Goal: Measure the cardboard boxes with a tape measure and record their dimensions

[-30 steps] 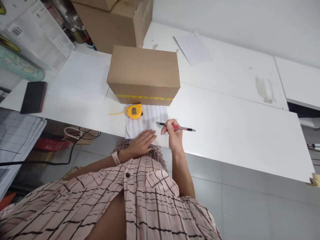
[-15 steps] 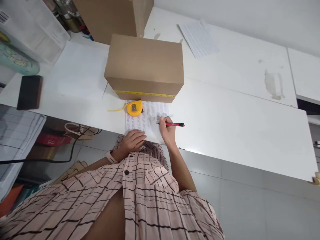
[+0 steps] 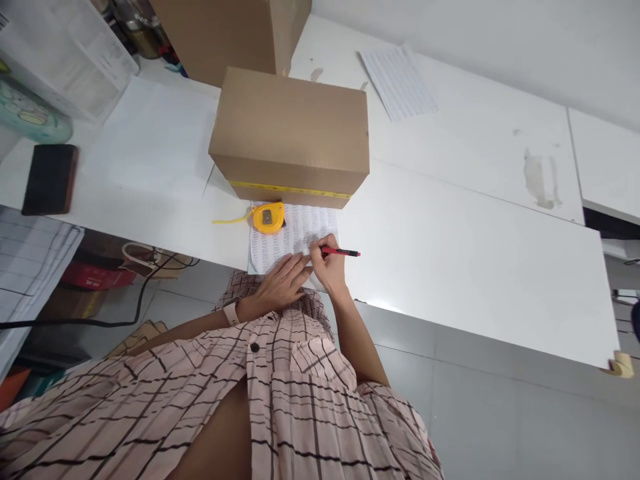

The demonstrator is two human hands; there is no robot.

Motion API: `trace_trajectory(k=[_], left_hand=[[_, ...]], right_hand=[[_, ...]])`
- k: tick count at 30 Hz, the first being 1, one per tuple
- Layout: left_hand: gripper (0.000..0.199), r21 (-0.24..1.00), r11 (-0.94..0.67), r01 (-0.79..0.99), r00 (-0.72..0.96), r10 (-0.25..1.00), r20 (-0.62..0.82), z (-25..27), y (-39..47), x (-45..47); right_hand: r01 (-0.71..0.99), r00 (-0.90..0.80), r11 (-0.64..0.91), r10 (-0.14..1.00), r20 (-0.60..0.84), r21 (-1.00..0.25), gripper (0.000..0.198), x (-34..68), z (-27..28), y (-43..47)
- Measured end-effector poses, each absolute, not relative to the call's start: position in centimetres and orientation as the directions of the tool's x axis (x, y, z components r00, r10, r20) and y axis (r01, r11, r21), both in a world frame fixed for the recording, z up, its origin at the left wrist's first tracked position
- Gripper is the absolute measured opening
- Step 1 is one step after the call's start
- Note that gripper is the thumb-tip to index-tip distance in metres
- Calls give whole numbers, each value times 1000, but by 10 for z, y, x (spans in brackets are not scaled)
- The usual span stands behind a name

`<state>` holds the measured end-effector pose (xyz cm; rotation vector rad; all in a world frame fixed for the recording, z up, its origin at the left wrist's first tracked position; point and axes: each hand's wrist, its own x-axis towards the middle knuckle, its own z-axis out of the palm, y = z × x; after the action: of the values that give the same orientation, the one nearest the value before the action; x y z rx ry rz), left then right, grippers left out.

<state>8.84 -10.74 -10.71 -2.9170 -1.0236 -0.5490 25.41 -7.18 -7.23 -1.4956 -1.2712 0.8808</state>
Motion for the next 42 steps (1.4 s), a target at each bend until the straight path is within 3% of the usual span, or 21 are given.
trace_trajectory(k=[8, 32, 39, 42], left_hand=[[37, 72, -793, 606, 694, 570, 440, -113, -103, 91], [33, 154, -800, 580, 690, 583, 429, -115, -101, 90], [31, 81, -795, 601, 692, 568, 446, -112, -100, 90], [33, 117, -802, 585, 694, 570, 440, -112, -100, 90]], right_hand=[[330, 233, -30, 971, 50, -944, 29, 247, -74, -63], [411, 198, -21, 978, 67, -911, 24, 247, -77, -64], [380, 231, -58, 972, 34, -923, 24, 247, -76, -63], [390, 229, -51, 972, 43, -919, 24, 247, -74, -63]])
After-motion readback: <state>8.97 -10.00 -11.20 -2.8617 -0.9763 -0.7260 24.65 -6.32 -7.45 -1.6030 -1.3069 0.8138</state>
